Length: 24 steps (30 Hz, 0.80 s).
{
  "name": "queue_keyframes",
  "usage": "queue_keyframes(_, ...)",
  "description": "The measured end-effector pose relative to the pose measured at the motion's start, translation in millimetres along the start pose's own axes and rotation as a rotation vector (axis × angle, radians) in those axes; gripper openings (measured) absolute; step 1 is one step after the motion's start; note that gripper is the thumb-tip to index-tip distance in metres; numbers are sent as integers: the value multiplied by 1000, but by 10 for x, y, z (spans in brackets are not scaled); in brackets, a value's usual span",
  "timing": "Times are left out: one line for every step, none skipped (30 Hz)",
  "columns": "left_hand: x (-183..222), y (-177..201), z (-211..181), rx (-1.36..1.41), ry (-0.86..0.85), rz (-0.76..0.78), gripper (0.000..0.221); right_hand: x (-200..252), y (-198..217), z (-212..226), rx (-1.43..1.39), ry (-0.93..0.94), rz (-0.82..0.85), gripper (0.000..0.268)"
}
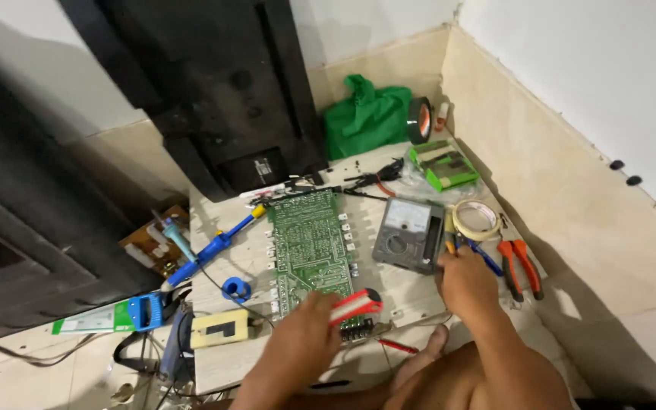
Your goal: Testing a circuit board with a multimeter and performing soldering repairs.
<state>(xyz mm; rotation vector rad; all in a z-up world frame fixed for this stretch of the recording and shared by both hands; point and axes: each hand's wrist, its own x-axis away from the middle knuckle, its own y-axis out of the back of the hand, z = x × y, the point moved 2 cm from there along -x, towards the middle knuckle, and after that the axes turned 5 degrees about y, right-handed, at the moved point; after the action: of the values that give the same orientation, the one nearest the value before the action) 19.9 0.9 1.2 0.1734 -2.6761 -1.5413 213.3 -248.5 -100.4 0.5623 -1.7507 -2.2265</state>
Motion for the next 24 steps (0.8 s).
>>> queue_keyframes(-34, -62, -41, 5, 3, 16, 42, -34, 35, -29, 1, -8, 14, 21)
queue_keyframes(-65, -128, -84, 1, -9, 69, 45, -69, 82, -54, -8, -12, -24, 19)
queue_keyframes(-100, -194, -128, -2, -21, 121, 48, -114, 134, -83, -15, -13, -64, 19)
queue_keyframes(-126, -228, -143, 5, -19, 135, 48, -132, 174, -64, -12, -20, -51, 19)
queue_keyframes(-151, -254, -167, 29, -63, 94, 45, -153, 221, -59, -45, -81, -61, 18)
queue_keyframes(-168, -276, -194, 54, -106, 53, 41, -170, 271, -50, -77, -142, -71, 17)
queue_keyframes(-188, -280, -221, 63, -104, 60, 41, -165, 255, -72, -69, -145, -63, 17)
queue_keyframes(-201, -283, -242, 133, -64, 100, 38, -153, 239, -95, -71, -176, -27, 18)
queue_keyframes(-220, -275, -256, 199, -22, 134, 36, -169, 224, -103, -76, -201, 4, 20)
queue_keyframes(-223, -310, -272, 205, -19, 133, 36, -146, 238, -133, -70, -198, 7, 20)
queue_keyframes(-212, -332, -279, 283, -19, 127, 37, -131, 227, -140, -55, -190, 57, 24)
queue_keyframes(-195, -352, -285, 362, -19, 119, 38, -111, 218, -144, -39, -182, 106, 30)
queue_keyframes(-180, -475, -277, 362, -2, 115, 38, -97, 219, -136, -43, -169, 117, 30)
queue_keyframes(-163, -590, -259, 403, 62, 70, 38, -78, 222, -136, -85, -204, 125, 29)
queue_keyframes(-155, -702, -242, 444, 123, 24, 37, -63, 230, -140, -126, -242, 131, 29)
queue_keyframes(-128, -676, -287, 443, 137, 21, 37, -46, 223, -163, -128, -231, 141, 29)
queue_keyframes(-113, -641, -329, 497, 136, 9, 36, -54, 213, -182, -167, -250, 143, 29)
queue_keyframes(-89, -602, -370, 551, 135, -4, 36, -54, 205, -195, -206, -268, 145, 28)
queue_keyframes(-116, -611, -278, 545, 157, -25, 36, -75, 353, -130, -214, -240, 155, 28)
queue_keyframes(-134, -604, -182, 466, 158, -67, 37, -80, 484, -82, -414, -374, 208, 28)
queue_keyframes(-142, -578, -75, 384, 165, -109, 38, -99, 609, -9, -614, -503, 271, 32)
queue_keyframes(-188, -489, 110, 375, 193, -131, 38, -86, 490, -136, -620, -471, 291, 32)
queue_keyframes(-235, -379, 303, 285, 248, -255, 33, -89, 366, -267, -967, -469, 227, 36)
queue_keyframes(-268, -265, 494, 192, 301, -376, 29, -103, 240, -401, -1321, -464, 160, 43)
